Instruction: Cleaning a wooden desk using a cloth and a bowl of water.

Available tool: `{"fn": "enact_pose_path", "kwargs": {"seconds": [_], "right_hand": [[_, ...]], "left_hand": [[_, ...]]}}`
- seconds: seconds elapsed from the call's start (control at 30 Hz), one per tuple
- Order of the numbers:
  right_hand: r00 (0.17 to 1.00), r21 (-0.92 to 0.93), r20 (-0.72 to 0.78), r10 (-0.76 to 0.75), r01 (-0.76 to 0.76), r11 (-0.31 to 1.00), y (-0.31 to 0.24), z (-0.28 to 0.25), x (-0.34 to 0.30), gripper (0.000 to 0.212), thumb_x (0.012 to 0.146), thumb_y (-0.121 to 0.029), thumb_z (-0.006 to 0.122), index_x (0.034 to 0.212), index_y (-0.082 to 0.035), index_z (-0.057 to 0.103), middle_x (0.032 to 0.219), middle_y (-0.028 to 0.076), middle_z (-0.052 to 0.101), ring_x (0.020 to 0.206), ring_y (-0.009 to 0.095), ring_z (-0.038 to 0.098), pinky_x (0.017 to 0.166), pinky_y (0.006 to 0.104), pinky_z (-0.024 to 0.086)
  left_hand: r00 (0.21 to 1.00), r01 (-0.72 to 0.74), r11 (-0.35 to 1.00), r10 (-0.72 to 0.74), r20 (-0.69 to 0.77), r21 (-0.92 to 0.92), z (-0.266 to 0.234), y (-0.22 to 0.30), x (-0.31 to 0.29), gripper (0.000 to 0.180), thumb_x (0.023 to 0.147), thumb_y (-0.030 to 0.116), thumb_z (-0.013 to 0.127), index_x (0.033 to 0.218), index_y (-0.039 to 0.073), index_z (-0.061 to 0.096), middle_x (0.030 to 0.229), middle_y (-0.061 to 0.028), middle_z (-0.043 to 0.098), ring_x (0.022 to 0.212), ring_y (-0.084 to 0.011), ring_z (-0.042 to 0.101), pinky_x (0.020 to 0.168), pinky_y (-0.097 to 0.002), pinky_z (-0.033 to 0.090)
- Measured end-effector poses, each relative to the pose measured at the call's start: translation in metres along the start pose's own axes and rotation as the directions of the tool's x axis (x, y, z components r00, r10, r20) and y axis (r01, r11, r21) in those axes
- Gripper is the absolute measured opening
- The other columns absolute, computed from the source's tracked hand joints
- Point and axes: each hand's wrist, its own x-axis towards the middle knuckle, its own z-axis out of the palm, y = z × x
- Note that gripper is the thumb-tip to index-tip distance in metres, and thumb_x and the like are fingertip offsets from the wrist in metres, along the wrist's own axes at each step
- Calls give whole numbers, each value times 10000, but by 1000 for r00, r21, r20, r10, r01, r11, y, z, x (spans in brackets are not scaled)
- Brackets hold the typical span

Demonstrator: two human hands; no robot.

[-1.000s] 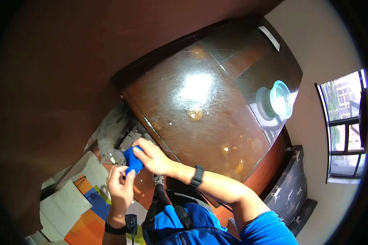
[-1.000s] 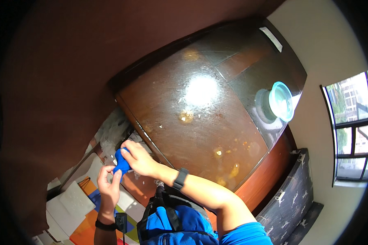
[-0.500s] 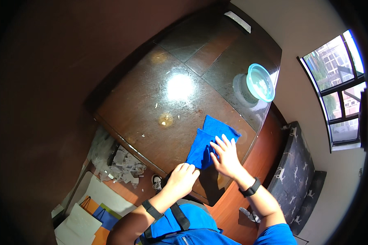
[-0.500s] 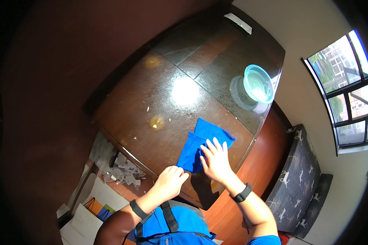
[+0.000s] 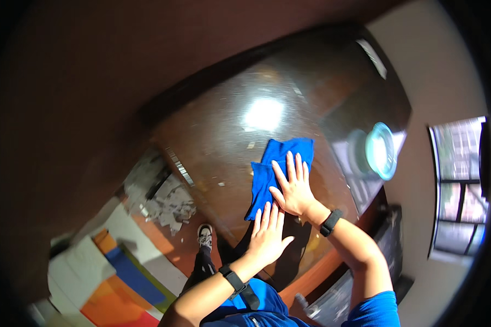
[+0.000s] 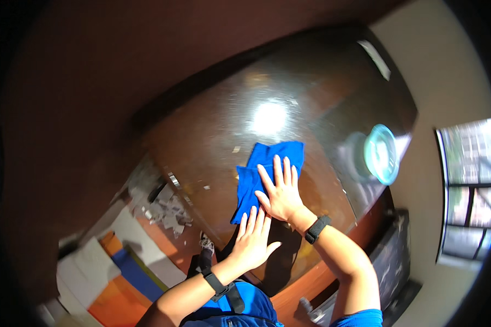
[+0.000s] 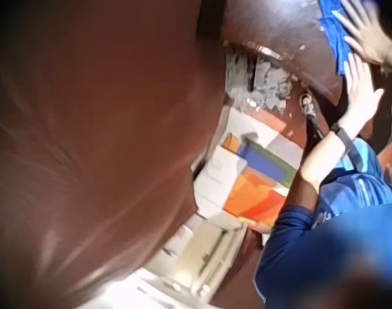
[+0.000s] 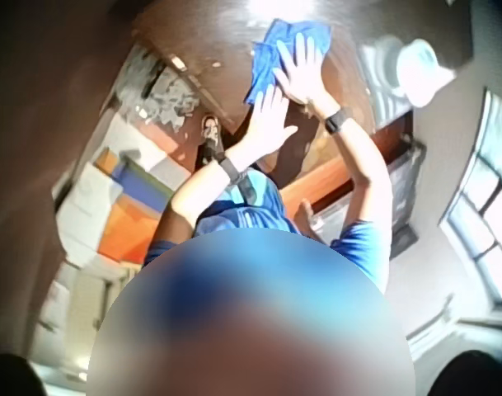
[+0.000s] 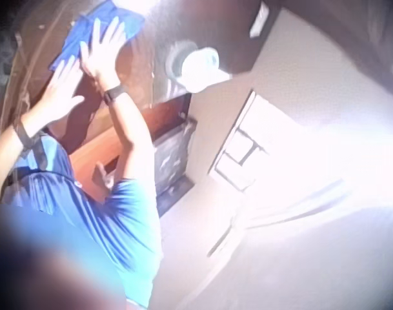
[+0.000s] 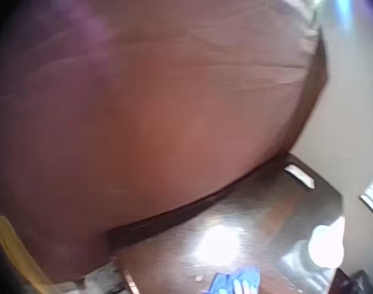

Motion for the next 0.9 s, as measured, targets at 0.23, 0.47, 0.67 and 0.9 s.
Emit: {"fn": "enact_pose_path", "kwargs": {"seconds": [0.23, 0.47, 0.67, 0.9], "right_hand": [[838, -15, -102, -536, 538, 843, -141, -3, 165, 617, 886, -502, 446, 1429, -231, 333, 1487, 229, 214, 1362, 456, 173, 1083, 588, 134], [846, -91, -133, -516, 508, 857, -207, -2, 238, 538, 851, -379, 515, 1364, -247, 427, 1493, 209, 201, 1357, 439, 188, 1082, 571, 171], [814, 53, 63, -577, 575, 817, -176, 2, 84, 448, 755, -287, 622, 1177, -149, 562, 1479, 266, 181, 1344, 489, 176, 1063, 610, 165], [788, -5, 113, -605, 609, 793, -183, -8, 121, 525, 734, -299, 621, 1223, -121, 555, 1481, 142, 271, 1363, 381, 220, 1092, 544, 187]], "left_hand": [[851, 435, 896, -375, -368, 91, -67, -86, -19, 798, 841, 419, 602, 1374, -92, 299, 1447, -312, 221, 1368, -449, 172, 1105, -547, 145], [655, 333, 921, -381, -652, -204, -101, -146, 7, 853, 833, 341, 643, 1408, -79, 173, 1424, -371, 141, 1282, -541, 243, 1050, -513, 296], [873, 246, 907, -360, -329, -341, -10, -69, -82, 828, 811, 424, 648, 1314, -147, 324, 1394, -385, 159, 1276, -533, 271, 1054, -479, 318], [850, 135, 928, -288, -442, -346, -22, -98, -73, 842, 802, 402, 660, 1367, -97, 283, 1417, -362, 165, 1306, -490, 266, 1056, -529, 303]]}}
